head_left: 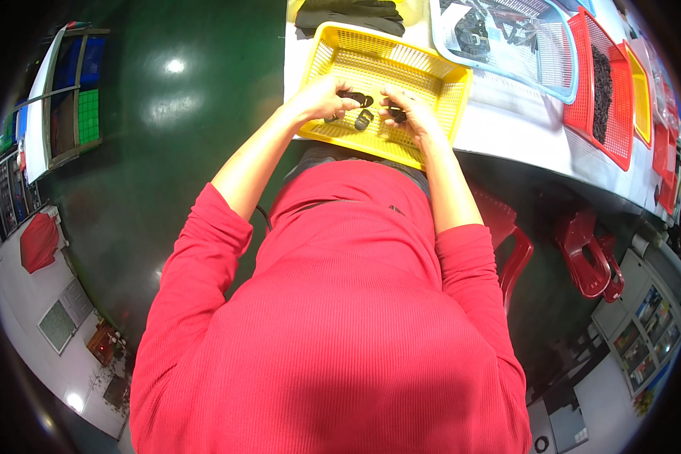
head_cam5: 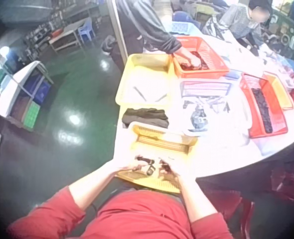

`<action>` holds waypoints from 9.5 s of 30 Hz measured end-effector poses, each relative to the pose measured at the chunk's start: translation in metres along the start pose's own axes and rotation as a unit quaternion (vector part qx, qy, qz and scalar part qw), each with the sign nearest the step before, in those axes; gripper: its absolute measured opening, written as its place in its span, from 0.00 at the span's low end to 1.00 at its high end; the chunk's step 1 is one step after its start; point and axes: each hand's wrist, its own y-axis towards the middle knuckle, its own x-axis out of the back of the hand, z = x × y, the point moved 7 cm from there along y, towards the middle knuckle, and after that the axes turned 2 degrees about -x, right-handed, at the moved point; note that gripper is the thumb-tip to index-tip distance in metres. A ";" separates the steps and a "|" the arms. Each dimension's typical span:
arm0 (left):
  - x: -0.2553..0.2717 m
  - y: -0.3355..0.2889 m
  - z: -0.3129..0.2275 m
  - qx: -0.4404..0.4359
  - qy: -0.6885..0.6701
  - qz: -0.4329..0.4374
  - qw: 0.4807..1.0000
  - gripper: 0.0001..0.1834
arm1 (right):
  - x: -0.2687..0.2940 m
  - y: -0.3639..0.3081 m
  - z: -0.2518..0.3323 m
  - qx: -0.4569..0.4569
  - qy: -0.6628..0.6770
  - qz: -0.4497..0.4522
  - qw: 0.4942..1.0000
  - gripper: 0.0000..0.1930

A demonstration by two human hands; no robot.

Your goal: The person walks to a table and sorts small black plastic parts from a yellow basket into a clear plastic bag. They handle the parts one by one, placing them into the bag and then into a blue basket.

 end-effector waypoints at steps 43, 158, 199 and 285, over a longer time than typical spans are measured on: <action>0.001 0.083 -0.315 -0.309 0.178 -0.239 0.903 0.22 | 0.111 -0.056 0.235 0.023 -0.367 -0.061 0.928 0.09; -0.037 0.028 0.015 0.138 -0.365 -0.095 0.916 0.07 | 0.246 -0.031 0.221 0.181 -0.600 -0.221 0.747 0.17; -0.028 0.099 -0.523 -0.440 0.013 -0.026 0.898 0.09 | 0.236 -0.167 0.434 0.420 0.050 0.004 0.906 0.04; -0.006 -0.049 -0.660 -0.616 0.392 -0.370 0.575 0.18 | 0.227 -0.225 0.572 0.517 0.024 -0.006 0.856 0.07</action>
